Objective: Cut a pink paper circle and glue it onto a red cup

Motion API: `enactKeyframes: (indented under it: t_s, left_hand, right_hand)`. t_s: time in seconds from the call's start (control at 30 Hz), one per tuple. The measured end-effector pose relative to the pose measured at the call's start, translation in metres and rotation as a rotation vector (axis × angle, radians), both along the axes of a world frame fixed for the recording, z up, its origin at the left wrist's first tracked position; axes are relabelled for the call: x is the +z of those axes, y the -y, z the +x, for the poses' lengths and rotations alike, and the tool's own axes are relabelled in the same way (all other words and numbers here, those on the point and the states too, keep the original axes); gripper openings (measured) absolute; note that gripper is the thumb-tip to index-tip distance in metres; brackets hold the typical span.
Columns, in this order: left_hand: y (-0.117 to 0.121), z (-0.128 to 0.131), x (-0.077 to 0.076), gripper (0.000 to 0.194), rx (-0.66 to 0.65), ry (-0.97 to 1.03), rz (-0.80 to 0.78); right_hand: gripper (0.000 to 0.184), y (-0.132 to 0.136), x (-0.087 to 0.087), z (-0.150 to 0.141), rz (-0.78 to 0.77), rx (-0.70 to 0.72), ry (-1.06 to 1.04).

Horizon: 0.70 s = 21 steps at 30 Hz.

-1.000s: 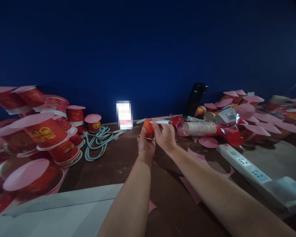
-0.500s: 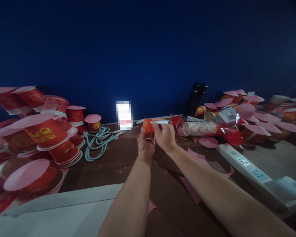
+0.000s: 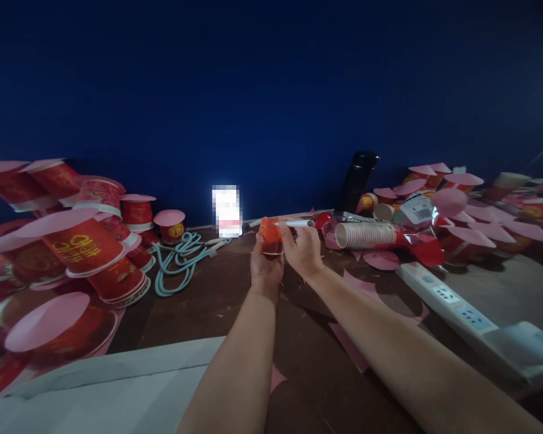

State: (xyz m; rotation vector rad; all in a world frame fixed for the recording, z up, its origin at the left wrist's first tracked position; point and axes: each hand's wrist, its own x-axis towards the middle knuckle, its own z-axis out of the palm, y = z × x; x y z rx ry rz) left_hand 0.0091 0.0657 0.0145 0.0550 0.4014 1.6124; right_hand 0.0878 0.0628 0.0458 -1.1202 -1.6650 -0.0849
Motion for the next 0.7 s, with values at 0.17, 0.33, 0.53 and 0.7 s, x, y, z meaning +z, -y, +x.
enactKeyframes:
  t_s: [0.17, 0.33, 0.53, 0.7]
  left_hand:
    - [0.0001, -0.0002, 0.0006, 0.020, -0.002, 0.013, 0.020]
    - [0.0002, -0.0003, 0.0010, 0.020, -0.004, 0.017, 0.013]
    - [0.0000, -0.0022, -0.0013, 0.019, -0.003, 0.012, -0.006]
    - [-0.0004, -0.0042, -0.0004, 0.015, 0.044, 0.015, -0.028]
  right_hand:
    - [0.026, -0.0002, 0.0000, 0.0003, -0.013, -0.008, 0.000]
    - [0.025, -0.0009, -0.0006, 0.0002, -0.006, 0.000, -0.010]
    - [0.024, -0.0009, -0.0016, 0.0004, 0.016, 0.058, -0.036]
    - [0.024, 0.0008, -0.0003, -0.0002, 0.030, 0.183, -0.164]
